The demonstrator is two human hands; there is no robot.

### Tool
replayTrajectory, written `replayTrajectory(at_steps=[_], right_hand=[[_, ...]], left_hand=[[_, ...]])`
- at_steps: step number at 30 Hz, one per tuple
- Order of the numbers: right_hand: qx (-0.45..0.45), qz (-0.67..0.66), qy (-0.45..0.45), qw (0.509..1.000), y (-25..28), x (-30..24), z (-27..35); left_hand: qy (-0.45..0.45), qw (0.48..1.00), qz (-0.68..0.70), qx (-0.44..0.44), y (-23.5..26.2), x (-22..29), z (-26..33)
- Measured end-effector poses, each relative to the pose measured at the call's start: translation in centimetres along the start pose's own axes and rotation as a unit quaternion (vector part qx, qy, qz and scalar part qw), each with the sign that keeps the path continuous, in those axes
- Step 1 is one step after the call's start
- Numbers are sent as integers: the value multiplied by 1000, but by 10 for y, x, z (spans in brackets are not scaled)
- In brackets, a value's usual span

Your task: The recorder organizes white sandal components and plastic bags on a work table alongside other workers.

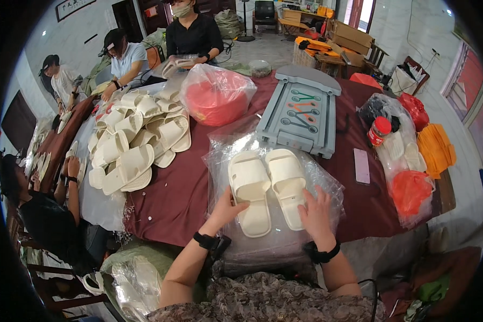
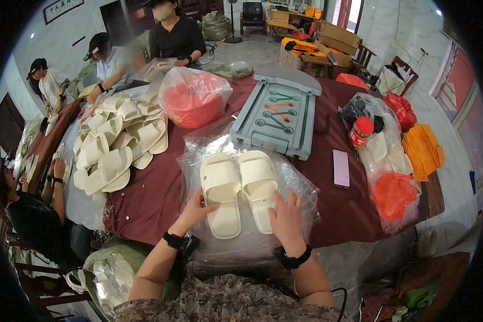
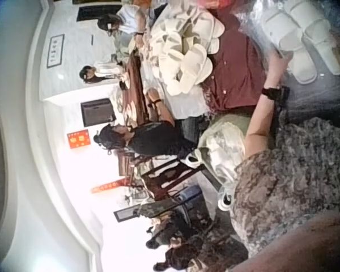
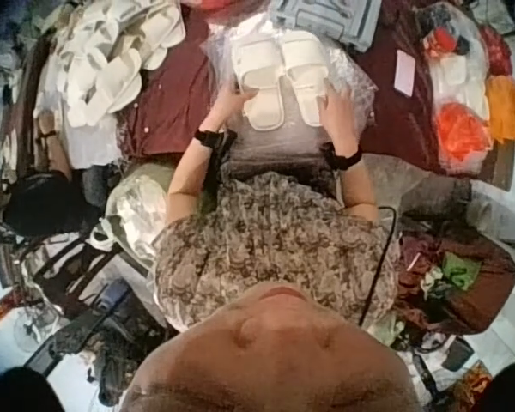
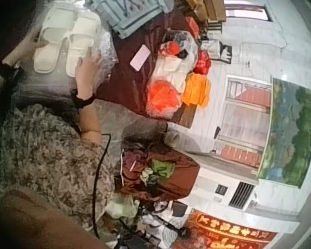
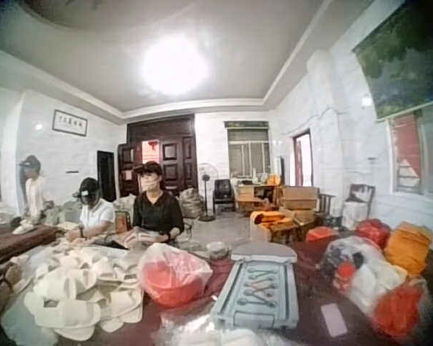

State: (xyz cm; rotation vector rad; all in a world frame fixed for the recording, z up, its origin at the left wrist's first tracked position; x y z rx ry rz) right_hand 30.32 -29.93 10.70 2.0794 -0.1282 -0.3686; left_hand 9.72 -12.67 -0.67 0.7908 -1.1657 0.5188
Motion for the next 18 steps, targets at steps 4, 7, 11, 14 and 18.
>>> replayTrajectory(at_steps=[4, 7, 11, 14, 18], right_hand=[[-13, -125, -34, 992, 4, -8, -20], [-120, -174, -38, 977, -42, -29, -35], [-133, -124, -29, 983, -89, -37, -53], [-124, -150, -44, 980, -102, -28, -59], [-96, -173, -86, 976, -86, -12, -60]], left_hand=[[-33, 987, -148, 55, 3, 34, 18], [-21, 992, -119, 19, -1, 43, 22], [-97, 957, -266, 66, -9, 48, 37], [-90, 947, -308, 32, -17, 64, 62], [-228, 886, -404, 23, -19, 85, 88]])
Point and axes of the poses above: each hand's wrist, its own z-axis away from the middle knuckle, its own y-axis out of the back of the hand, x = y × z, the point moved 9 cm from there along -z, towards the middle knuckle, and after that the axes turned 2 degrees about -z, right-handed, at the moved point
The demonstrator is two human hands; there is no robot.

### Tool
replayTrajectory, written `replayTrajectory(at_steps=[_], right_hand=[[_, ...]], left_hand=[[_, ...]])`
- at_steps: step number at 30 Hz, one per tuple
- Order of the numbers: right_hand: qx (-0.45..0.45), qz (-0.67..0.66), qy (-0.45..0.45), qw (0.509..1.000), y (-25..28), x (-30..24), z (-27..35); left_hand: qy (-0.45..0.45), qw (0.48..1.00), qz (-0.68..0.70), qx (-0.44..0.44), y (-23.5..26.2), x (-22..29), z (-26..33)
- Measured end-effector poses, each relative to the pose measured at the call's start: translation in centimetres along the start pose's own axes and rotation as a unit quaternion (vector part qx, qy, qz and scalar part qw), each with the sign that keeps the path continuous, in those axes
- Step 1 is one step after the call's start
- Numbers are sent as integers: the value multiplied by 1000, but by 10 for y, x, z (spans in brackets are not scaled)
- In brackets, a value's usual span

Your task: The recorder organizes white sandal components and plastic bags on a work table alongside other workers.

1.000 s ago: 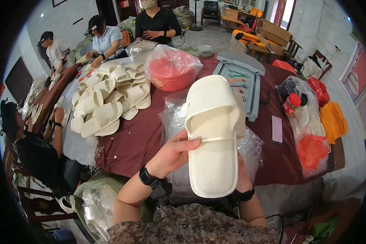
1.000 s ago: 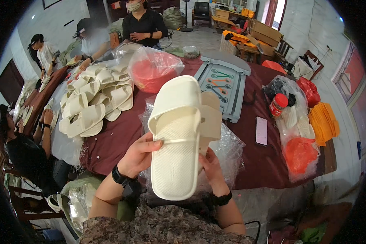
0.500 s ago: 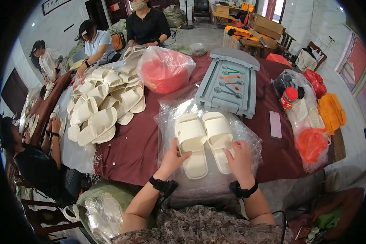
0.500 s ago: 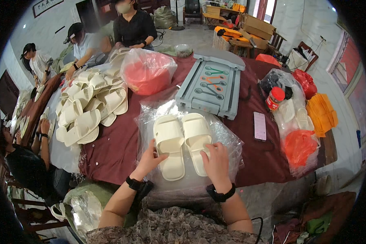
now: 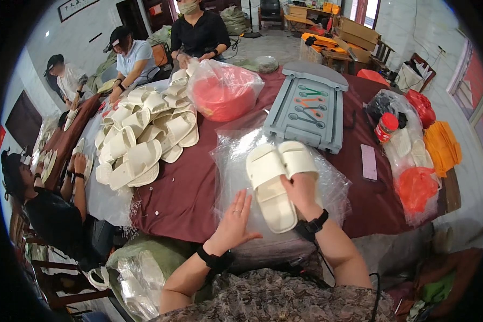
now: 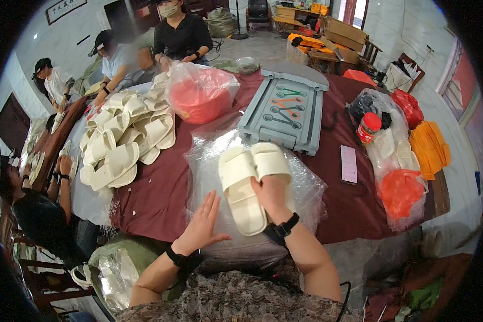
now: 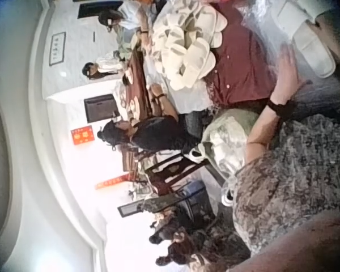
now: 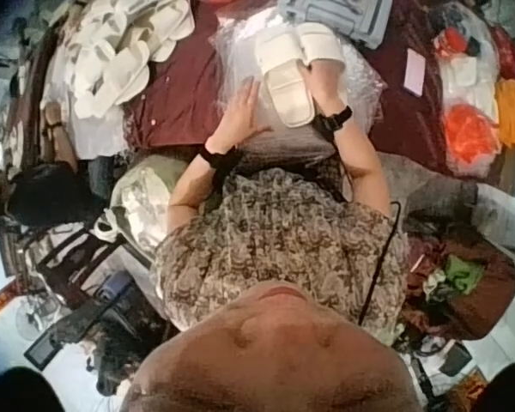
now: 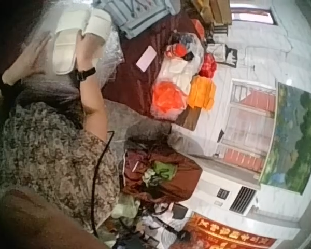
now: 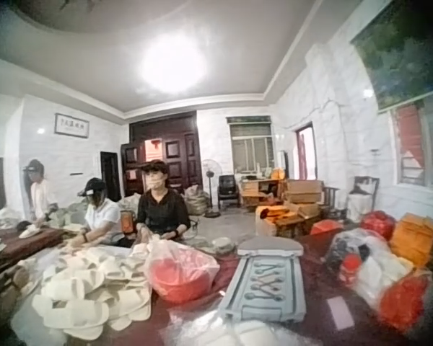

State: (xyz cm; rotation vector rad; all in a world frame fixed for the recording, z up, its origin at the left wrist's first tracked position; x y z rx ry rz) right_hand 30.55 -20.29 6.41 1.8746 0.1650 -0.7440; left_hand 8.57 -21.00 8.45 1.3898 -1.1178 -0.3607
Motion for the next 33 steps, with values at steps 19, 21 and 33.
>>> replayTrajectory(at_steps=[19, 21, 33], right_hand=[[111, -270, 131, 948, 118, -15, 102], [72, -253, 129, 956, 103, -30, 104], [-127, -199, 54, 970, 76, -23, 136]], left_hand=[[11, 989, -140, -42, -17, -35, 39], [22, 988, -154, -11, -16, -46, 20], [-41, 997, -49, -37, -25, -45, -16]])
Point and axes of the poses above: each hand's wrist, its own z-axis away from the middle knuckle, its own y-axis out of the back of the hand, x = y × z, the point moved 9 cm from there along -z, towards the middle knuckle, and after that the axes turned 2 degrees about -z, right-handed, at the moved point
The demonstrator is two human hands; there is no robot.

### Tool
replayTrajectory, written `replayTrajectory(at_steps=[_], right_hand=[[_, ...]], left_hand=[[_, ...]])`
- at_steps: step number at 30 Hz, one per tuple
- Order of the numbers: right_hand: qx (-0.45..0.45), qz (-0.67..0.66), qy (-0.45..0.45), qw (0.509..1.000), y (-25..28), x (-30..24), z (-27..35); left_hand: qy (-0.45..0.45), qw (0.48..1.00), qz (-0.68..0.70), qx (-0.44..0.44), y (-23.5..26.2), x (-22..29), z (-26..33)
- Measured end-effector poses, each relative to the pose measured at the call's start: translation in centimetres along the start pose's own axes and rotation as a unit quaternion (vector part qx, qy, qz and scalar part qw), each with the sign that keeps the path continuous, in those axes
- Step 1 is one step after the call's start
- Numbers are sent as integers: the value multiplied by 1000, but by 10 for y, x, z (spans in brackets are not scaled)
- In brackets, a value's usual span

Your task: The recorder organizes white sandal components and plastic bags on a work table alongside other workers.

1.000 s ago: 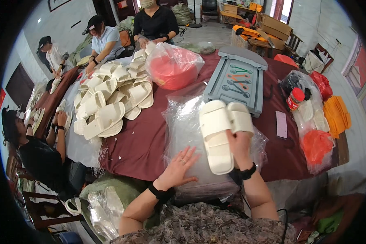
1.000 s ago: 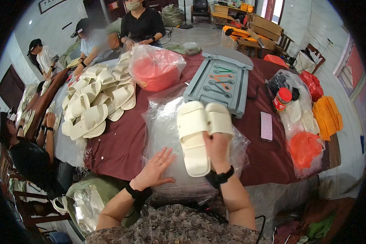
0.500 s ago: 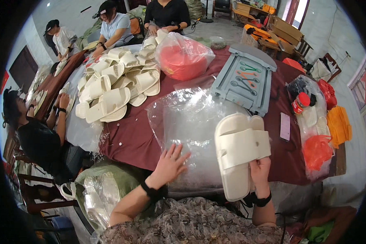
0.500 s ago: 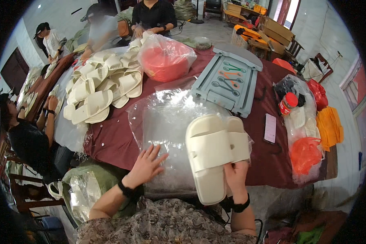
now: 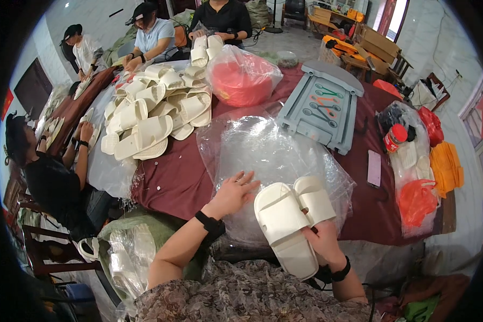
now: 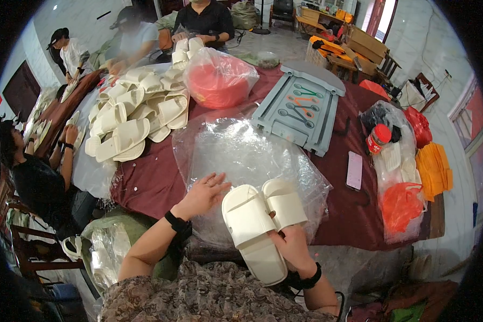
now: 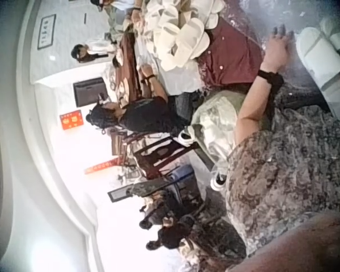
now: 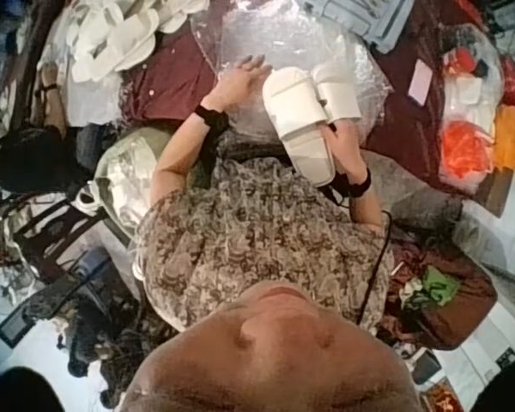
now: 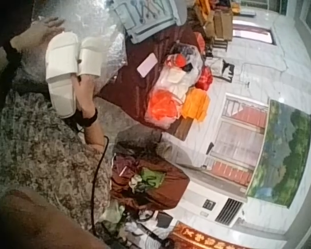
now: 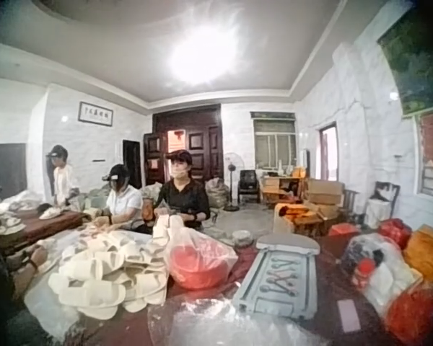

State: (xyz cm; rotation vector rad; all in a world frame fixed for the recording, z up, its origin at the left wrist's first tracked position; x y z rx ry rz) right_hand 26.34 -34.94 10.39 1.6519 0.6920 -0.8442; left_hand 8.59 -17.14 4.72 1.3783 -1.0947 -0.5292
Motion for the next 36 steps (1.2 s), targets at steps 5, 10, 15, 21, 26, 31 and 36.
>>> replayTrajectory(at_steps=[5, 10, 15, 21, 26, 31, 36], right_hand=[[-24, -21, 28, 999, -9, -14, 1], [-60, 11, 77, 995, -22, -32, -14], [-75, 90, 23, 993, -25, -6, -24], [-6, 129, 75, 989, -26, -14, -25], [25, 113, 172, 978, -29, -45, -32], [-25, 88, 17, 996, -33, -12, -48], [68, 50, 168, 982, -56, 7, -48]], left_hand=[[39, 985, 151, 80, 5, -23, -10], [53, 944, 324, 47, 9, -27, -27], [60, 886, 460, -11, 44, -3, -16], [-29, 992, 116, 27, 81, 21, -6], [-142, 985, 93, 42, 79, 71, -8], [-194, 965, 174, 3, 75, 109, -3], [-248, 938, 240, -31, 74, 133, -1]])
Point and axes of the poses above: each hand's wrist, its own z-axis away from the middle knuckle, its own y-axis out of the back of the hand, x = y × z, the point moved 9 cm from there along -z, towards the middle knuckle, and after that the axes turned 2 degrees about -z, right-handed, at the moved point
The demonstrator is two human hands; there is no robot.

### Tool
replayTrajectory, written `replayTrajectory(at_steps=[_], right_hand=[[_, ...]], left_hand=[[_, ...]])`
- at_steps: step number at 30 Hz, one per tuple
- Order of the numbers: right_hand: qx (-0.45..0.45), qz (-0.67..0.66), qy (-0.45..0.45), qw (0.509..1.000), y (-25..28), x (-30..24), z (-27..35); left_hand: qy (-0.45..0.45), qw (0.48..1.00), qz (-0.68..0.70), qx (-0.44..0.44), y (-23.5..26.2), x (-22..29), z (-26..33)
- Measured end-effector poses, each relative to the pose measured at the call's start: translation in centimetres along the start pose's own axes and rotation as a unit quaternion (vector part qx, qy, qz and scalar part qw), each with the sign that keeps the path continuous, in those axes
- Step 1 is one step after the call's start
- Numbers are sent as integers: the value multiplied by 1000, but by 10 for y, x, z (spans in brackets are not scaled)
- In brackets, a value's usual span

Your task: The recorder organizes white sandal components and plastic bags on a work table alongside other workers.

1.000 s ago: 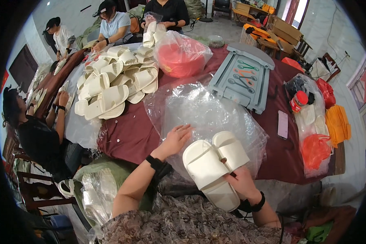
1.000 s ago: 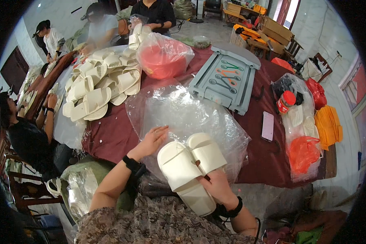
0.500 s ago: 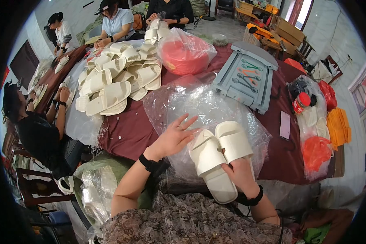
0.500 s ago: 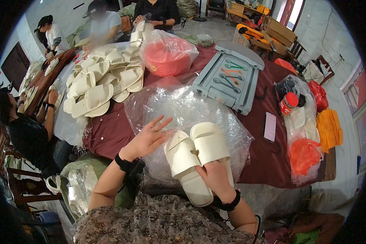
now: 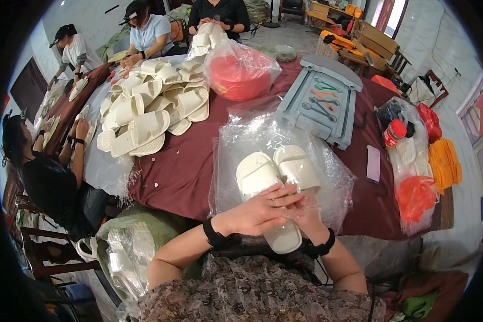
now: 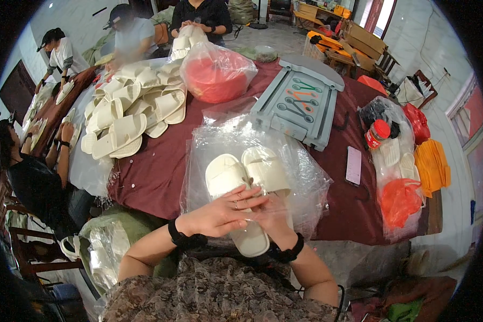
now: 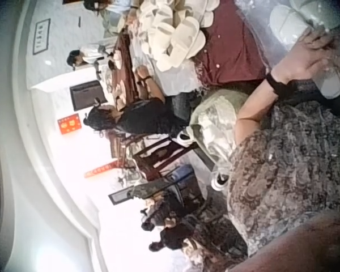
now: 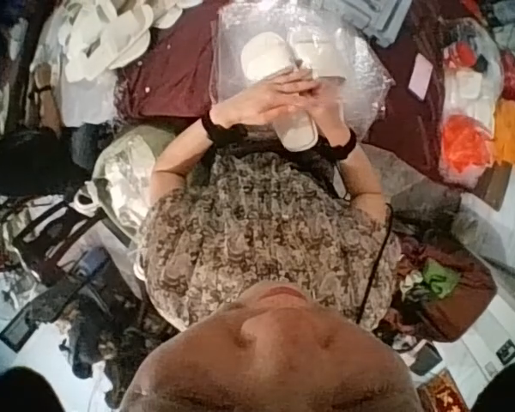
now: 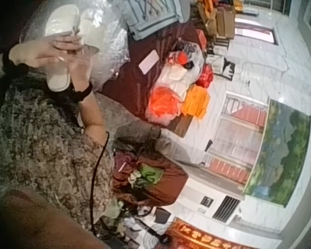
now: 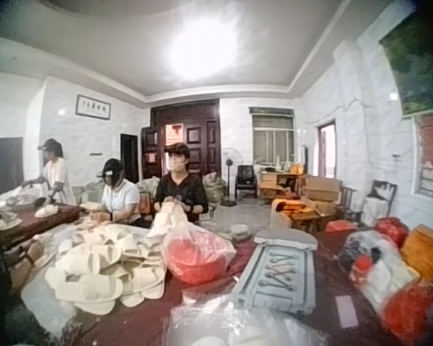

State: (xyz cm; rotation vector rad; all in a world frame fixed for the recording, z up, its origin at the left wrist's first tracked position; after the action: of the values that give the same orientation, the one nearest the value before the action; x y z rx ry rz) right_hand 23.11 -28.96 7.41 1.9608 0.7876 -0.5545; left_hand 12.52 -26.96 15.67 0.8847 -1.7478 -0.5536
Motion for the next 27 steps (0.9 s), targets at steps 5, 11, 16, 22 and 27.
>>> replayTrajectory(at_steps=[5, 11, 16, 22, 27], right_hand=[[3, 110, -77, 991, 5, -6, -57], [-33, -15, -128, 991, -19, 13, -80], [-145, 41, -3, 989, -27, -11, -12], [-565, -327, -175, 737, 9, -79, 38], [-79, -104, -241, 962, 65, -6, -23]], left_hand=[[-56, 993, 99, -13, -21, 20, -1], [-6, 994, 105, 20, 7, 11, 19], [141, 959, 70, 235, 38, -28, 75], [506, 796, 63, 326, 21, -97, 149], [472, 843, -117, 229, -4, -92, 129]])
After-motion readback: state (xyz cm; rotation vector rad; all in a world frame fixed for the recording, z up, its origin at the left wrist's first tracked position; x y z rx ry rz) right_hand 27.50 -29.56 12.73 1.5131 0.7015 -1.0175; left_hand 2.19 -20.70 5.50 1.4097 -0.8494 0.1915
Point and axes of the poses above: each hand's wrist, its own z-axis away from the middle knuckle, its own y-axis out of the back of the hand, x = y × z, the point moved 9 cm from there along -z, towards the middle knuckle, and after that the axes turned 2 degrees about -z, right-handed, at the moved point
